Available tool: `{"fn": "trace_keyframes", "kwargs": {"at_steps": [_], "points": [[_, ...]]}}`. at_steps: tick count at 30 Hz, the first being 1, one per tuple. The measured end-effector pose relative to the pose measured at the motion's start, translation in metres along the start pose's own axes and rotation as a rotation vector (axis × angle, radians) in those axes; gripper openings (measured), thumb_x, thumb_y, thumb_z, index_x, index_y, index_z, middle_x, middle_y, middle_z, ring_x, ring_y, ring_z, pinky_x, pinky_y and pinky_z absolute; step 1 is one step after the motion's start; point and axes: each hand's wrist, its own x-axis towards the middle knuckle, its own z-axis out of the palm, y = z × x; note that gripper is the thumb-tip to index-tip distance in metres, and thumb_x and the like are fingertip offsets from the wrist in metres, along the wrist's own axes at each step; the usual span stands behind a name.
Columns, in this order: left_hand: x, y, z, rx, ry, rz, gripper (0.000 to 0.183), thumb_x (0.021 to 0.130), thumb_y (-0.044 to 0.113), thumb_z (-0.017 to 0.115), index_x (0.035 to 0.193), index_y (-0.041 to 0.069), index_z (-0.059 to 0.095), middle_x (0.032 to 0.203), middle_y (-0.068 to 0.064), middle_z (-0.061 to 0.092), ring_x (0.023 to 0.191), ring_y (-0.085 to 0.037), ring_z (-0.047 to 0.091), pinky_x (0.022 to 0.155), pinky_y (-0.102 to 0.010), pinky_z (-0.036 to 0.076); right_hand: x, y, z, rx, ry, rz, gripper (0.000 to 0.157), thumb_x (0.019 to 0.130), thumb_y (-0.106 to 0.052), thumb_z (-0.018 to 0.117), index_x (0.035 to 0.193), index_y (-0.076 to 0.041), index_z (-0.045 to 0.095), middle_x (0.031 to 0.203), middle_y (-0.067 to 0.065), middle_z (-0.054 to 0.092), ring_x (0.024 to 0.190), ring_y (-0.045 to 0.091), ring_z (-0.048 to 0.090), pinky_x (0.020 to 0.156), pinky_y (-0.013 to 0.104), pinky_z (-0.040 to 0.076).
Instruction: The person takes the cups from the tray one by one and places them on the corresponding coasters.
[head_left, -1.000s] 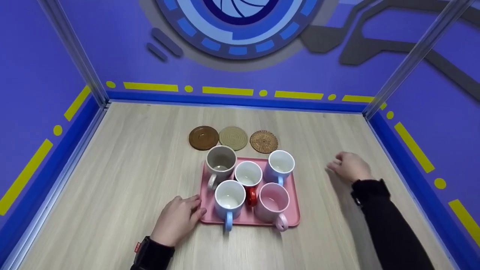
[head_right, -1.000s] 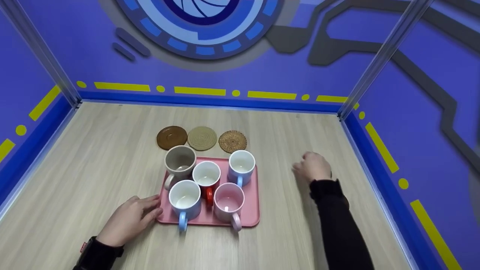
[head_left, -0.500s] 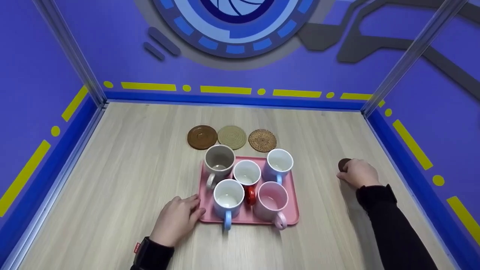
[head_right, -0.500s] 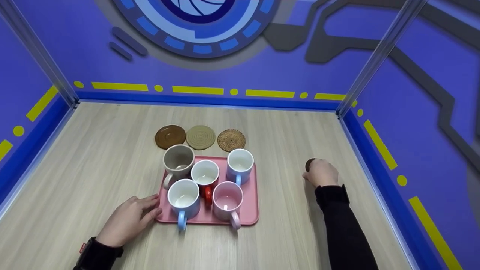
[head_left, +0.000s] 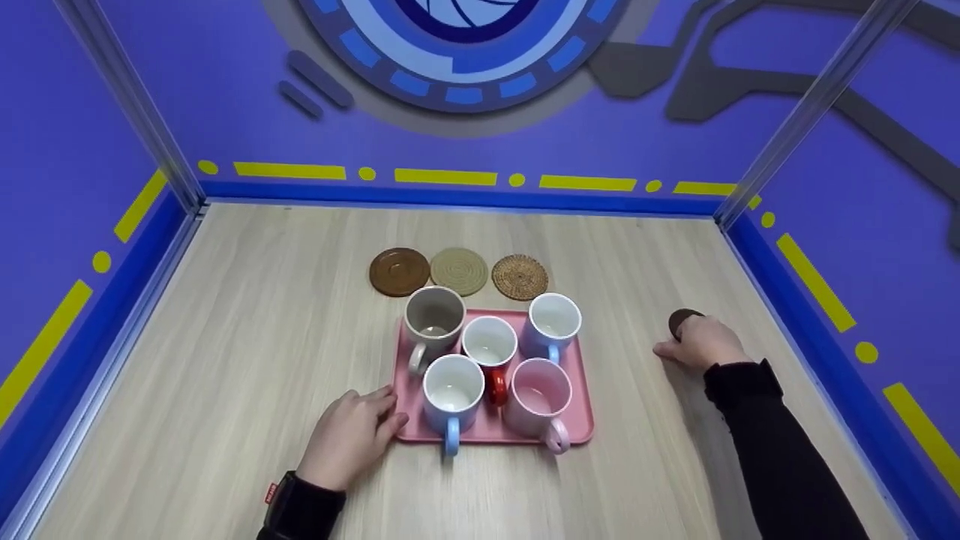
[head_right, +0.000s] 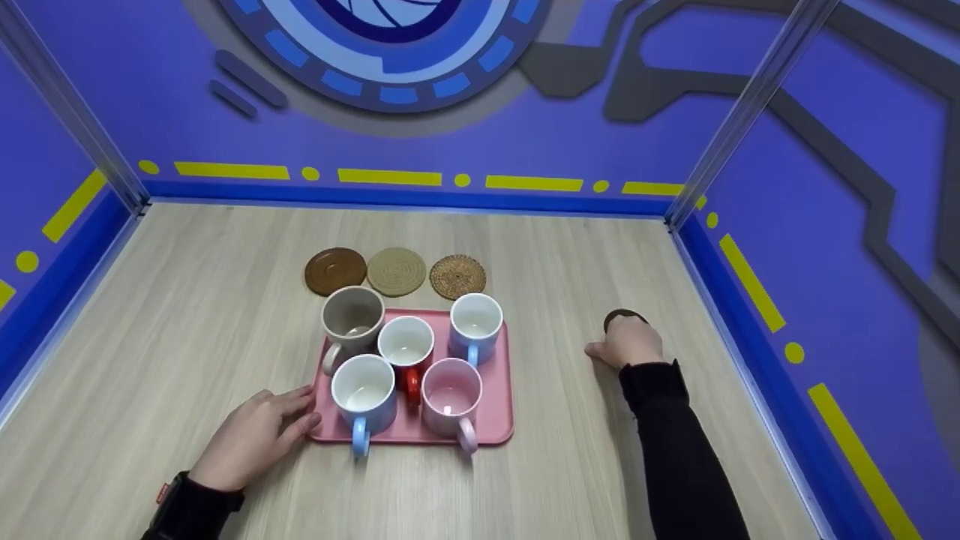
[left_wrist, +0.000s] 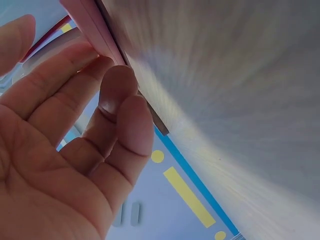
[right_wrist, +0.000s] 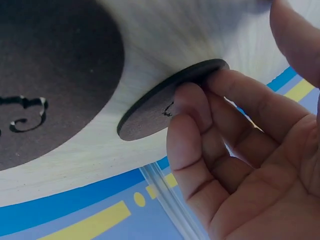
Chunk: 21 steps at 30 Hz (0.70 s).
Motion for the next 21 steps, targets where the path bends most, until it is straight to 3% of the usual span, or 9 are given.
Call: {"fn": "trace_keyframes", "kwargs": {"at_steps": [8,11,12,13,15,18,21], "points": [[0.001,0.000,0.001,0.011,0.013,0.011,0.023,0.094,0.025,0.081,0.108,0.007,0.083,0.120,-0.012,0.081,0.088,-0.035,0.072,0.081,-0.049,0.058,0.007,0.001,-0.002,0.012,-0.022,-0.040,0.053,0.102,-0.034,0.070,0.064,-0.018,0.038,0.060,-0.007,0.029,0.057,0.015,0.035,0.060,0.032,0.029],[0.001,0.000,0.001,0.011,0.011,0.004,0.024,0.094,0.025,0.081,0.110,0.007,0.083,0.121,-0.012,0.081,0.090,-0.036,0.073,0.083,-0.050,0.058,0.010,0.000,-0.001,0.014,-0.018,-0.050,0.045,0.103,-0.031,0.068,0.070,-0.013,0.044,0.066,-0.001,0.033,0.063,0.021,0.042,0.065,0.037,0.034],[0.000,0.001,0.001,0.012,0.010,0.004,0.025,0.094,0.026,0.081,0.111,0.007,0.083,0.121,-0.012,0.081,0.090,-0.036,0.073,0.084,-0.050,0.058,0.011,0.000,0.000,0.011,-0.017,-0.050,0.041,0.103,-0.030,0.068,0.074,-0.007,0.051,0.067,0.004,0.042,0.065,0.026,0.050,0.067,0.040,0.040],[0.000,0.001,0.001,0.013,0.009,0.003,0.025,0.094,0.026,0.081,0.111,0.007,0.083,0.121,-0.011,0.081,0.091,-0.037,0.073,0.084,-0.050,0.058,0.012,-0.001,0.001,0.009,-0.020,-0.046,0.038,0.103,-0.029,0.068,0.082,0.000,0.058,0.072,0.013,0.052,0.072,0.033,0.058,0.072,0.044,0.047],[0.000,0.001,0.002,0.015,0.008,0.004,0.023,0.094,0.026,0.081,0.108,0.007,0.083,0.122,-0.011,0.081,0.090,-0.037,0.073,0.084,-0.050,0.058,0.015,-0.003,0.002,0.005,-0.042,-0.026,0.042,0.104,-0.029,0.068,0.109,0.013,0.065,0.098,0.032,0.068,0.098,0.049,0.068,0.090,0.055,0.055],[0.000,0.000,0.002,0.019,0.007,0.008,0.019,0.093,0.026,0.082,0.099,0.008,0.082,0.122,-0.011,0.081,0.087,-0.036,0.072,0.082,-0.049,0.058,0.019,-0.006,0.002,0.006,-0.074,0.010,0.060,0.104,-0.027,0.068,0.143,0.016,0.054,0.141,0.043,0.058,0.130,0.060,0.057,0.110,0.067,0.047],[0.000,0.001,0.002,0.018,0.006,0.004,0.022,0.090,0.026,0.085,0.101,0.008,0.082,0.122,-0.010,0.081,0.087,-0.036,0.072,0.082,-0.049,0.058,0.024,-0.010,0.001,0.013,-0.089,0.029,0.057,0.103,-0.025,0.069,0.143,0.014,0.054,0.139,0.041,0.060,0.129,0.059,0.058,0.109,0.067,0.048]]}}
